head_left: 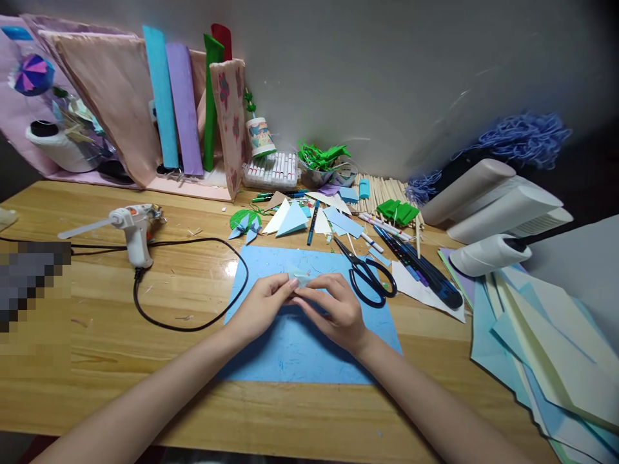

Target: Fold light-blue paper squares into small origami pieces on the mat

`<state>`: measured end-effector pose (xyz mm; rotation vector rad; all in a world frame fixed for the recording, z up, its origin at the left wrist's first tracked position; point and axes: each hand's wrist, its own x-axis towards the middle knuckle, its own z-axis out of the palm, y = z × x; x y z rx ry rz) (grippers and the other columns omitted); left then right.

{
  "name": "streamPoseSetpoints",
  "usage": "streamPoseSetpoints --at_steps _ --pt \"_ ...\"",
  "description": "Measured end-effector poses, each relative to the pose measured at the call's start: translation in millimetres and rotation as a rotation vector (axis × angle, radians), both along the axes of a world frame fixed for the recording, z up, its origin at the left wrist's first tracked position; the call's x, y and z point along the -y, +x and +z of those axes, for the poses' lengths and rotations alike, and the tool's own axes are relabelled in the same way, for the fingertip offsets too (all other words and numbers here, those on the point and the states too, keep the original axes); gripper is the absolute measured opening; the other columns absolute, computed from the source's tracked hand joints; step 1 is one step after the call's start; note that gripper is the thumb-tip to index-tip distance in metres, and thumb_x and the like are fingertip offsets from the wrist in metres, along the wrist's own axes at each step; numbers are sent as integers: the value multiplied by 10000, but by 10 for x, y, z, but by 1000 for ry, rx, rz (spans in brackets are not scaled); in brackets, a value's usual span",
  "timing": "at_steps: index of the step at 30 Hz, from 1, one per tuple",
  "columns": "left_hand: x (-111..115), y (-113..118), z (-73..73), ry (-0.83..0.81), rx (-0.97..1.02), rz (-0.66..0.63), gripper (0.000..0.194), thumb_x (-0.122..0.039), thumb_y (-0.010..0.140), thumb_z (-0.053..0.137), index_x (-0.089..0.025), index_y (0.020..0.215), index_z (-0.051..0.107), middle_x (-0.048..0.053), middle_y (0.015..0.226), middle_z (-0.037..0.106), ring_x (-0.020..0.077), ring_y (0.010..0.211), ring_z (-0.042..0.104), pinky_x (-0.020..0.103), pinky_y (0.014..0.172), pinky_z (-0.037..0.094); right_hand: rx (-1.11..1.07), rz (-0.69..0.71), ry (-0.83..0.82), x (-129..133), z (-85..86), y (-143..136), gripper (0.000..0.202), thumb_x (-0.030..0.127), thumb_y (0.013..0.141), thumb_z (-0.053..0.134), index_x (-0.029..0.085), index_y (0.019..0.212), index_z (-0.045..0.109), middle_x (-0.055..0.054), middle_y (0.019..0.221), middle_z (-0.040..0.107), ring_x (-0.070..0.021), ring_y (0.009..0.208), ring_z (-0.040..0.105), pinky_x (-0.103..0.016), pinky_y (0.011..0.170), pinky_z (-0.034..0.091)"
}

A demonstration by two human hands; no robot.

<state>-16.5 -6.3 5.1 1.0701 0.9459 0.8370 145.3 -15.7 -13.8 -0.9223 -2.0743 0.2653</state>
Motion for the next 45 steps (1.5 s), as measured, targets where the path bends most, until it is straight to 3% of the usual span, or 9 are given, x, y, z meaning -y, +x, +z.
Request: streamPoseSetpoints --at_steps 4,10,20,25,30,36,40,45 --pt "-88 -61 0 -79 -25 -13 275 -391 726 595 -135 628 566 -16 599 578 108 578 566 234 622 485 78 115 -27 -104 36 114 311 232 749 641 236 1057 599 -76 911 617 -200 863 535 -375 770 440" --pt "-119 -99 -32 -188 -76 -75 328 -436 655 644 -123 634 549 -11 563 589 111 536 594 255 630 507 67 232 -13 -190 21 210 318 353 665 710 235 953 643 -65 908 632 -197 873 548 -355 769 460" --pt "-122 -115 -91 -215 -79 -120 350 -456 638 651 -132 608 519 -15 549 583 130 554 621 267 630 512 79 260 7 -136 16 152 159 192 774 620 187 933 631 -68 835 656 -167 798 562 -319 708 489" --pt "-113 -104 -95 -265 -70 -154 354 -453 631 658 -131 623 509 -9 545 579 130 553 613 279 636 509 151 254 62 -132 5 170 194 144 785 581 185 973 600 -68 863 662 -170 812 572 -311 702 496" --pt "-86 -80 -54 -118 -37 -175 295 -411 717 591 -125 682 525 -6 655 560 109 626 576 272 674 489 128 220 65 -135 -16 166 218 108 803 542 194 997 589 -70 885 658 -173 835 569 -313 710 488" --pt "-22 -47 -62 48 -136 -240 277 -272 632 687 -160 637 434 -82 537 394 62 484 432 174 464 337 -3 159 -85 -114 -22 138 186 105 808 532 204 954 592 -53 817 646 -166 765 567 -317 679 467" --pt "-23 -51 -86 144 -243 -217 158 -264 762 530 -153 654 500 -35 588 514 109 587 508 203 548 369 -88 79 -182 -70 5 79 139 123 808 540 214 897 595 -27 767 636 -160 728 560 -316 680 444" --pt "-16 -68 -58 293 -384 -248 265 -309 831 436 -139 678 571 -18 630 562 115 617 496 208 592 366 -184 -71 -295 -37 30 5 30 181 788 584 206 774 575 -6 692 576 -149 671 533 -296 633 429"
